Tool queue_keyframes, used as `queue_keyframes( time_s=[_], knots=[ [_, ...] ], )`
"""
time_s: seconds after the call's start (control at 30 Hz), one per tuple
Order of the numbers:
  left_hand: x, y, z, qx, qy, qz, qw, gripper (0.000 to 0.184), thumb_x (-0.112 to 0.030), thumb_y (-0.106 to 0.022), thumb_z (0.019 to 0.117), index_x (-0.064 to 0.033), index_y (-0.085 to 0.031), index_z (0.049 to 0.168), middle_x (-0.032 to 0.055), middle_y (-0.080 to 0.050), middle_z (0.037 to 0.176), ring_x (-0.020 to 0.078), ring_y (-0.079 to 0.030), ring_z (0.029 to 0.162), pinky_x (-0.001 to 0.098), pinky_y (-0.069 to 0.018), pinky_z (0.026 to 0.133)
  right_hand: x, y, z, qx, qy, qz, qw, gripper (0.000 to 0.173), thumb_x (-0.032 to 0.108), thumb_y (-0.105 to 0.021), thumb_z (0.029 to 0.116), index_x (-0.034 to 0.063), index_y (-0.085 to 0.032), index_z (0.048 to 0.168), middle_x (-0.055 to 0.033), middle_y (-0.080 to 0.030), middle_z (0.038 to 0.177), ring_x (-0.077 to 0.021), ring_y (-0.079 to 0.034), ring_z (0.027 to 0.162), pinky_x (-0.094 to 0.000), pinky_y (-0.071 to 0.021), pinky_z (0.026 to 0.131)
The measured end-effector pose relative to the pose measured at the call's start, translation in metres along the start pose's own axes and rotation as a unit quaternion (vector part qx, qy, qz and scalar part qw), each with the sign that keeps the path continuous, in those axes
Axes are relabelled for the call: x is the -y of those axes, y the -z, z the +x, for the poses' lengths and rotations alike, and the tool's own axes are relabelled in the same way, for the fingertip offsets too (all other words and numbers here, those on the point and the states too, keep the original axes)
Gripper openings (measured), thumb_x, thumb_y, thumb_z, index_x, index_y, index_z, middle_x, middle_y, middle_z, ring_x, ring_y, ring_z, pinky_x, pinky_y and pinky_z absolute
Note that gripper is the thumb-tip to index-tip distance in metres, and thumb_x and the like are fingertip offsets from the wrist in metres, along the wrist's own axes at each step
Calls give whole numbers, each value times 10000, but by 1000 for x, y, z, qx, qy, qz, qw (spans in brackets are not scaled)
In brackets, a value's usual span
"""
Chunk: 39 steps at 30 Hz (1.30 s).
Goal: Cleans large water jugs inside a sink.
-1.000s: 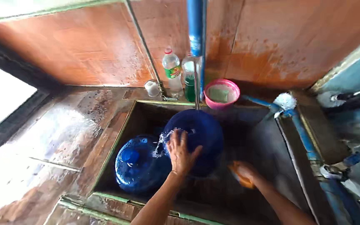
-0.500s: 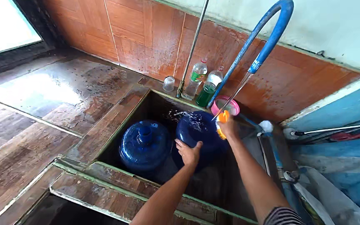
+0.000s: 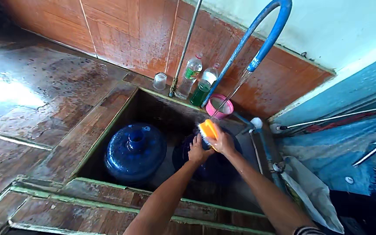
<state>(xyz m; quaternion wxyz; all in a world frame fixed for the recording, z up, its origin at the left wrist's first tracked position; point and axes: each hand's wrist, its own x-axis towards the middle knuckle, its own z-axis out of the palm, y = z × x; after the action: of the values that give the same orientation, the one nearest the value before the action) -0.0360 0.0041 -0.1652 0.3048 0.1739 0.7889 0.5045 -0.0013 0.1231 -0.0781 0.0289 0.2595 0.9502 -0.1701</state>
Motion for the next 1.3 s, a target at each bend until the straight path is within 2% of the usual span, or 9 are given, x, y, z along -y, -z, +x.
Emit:
queue_keyframes(
  time_s=[0.17,0.37,0.53,0.63,0.7,0.93,1.03,1.17,1.3],
  knots=[
    [1,5,-6,-59,5,12,998,852,-421,-710,936,-96,-299,1608,232,-352,1607,420,-391,1452,643,-368,1113,-56,3,14,-85,-143,77,983,701,330,-627,1020,21,-332,1576,-304,-627,1311,-472,-606,1233,-617,-458,1051],
    [3,29,3,-56,4,58,997,924,-470,-752,901,-54,-307,1595,258,-331,1610,431,-444,1415,612,-416,1100,-26,-20,-1,-63,-25,115,991,727,355,-693,975,28,-399,1554,-289,-670,1245,-452,-650,1169,-611,-480,1033],
    [-12,9,-22,-15,104,61,993,1195,-473,-801,851,-18,-16,1628,299,-212,1640,463,-458,1392,565,-461,1081,0,-8,10,-26,-73,60,995,755,376,-630,1012,56,-288,1605,-283,-659,1264,-438,-636,1200,-594,-473,1037],
    [-3,33,-11,-13,56,47,997,1081,-386,-781,887,-18,-87,1628,289,-264,1625,428,-452,1410,554,-429,1117,7,-12,14,-4,22,62,998,728,367,-674,988,65,-375,1578,-291,-674,1230,-465,-645,1163,-638,-473,1008],
    [4,37,-18,-74,58,33,995,1023,-358,-776,892,-26,-143,1624,303,-305,1600,433,-485,1379,553,-452,1094,-10,-9,33,-52,-52,83,994,713,340,-662,1001,56,-356,1578,-313,-647,1264,-489,-627,1184,-657,-467,1007],
    [4,24,-24,-82,94,34,992,1194,-408,-801,876,-17,47,1621,357,-250,1593,467,-491,1357,545,-463,1079,35,-14,32,31,24,87,995,739,362,-645,1011,59,-311,1597,-302,-655,1251,-472,-634,1178,-637,-474,1004],
    [3,34,-14,-104,72,17,992,1091,-377,-758,927,-16,-2,1626,360,-282,1581,481,-460,1380,575,-430,1102,23,-18,41,-39,-56,129,989,771,315,-668,986,39,-281,1594,-293,-655,1252,-465,-654,1144,-631,-507,963],
    [-1,64,27,-163,97,33,981,834,-425,-636,1007,24,-234,1583,360,-498,1425,487,-514,1323,616,-426,1078,22,-10,-41,114,-4,90,989,768,354,-592,1024,125,-202,1646,-259,-647,1299,-442,-629,1197,-620,-470,1006],
    [-15,80,57,-142,87,105,980,737,-458,-593,1028,15,-352,1539,321,-556,1388,449,-536,1316,608,-413,1083,-62,0,-57,31,-128,196,972,731,370,-626,1012,100,-305,1611,-286,-647,1277,-455,-630,1193,-616,-476,1013]
  ],
)
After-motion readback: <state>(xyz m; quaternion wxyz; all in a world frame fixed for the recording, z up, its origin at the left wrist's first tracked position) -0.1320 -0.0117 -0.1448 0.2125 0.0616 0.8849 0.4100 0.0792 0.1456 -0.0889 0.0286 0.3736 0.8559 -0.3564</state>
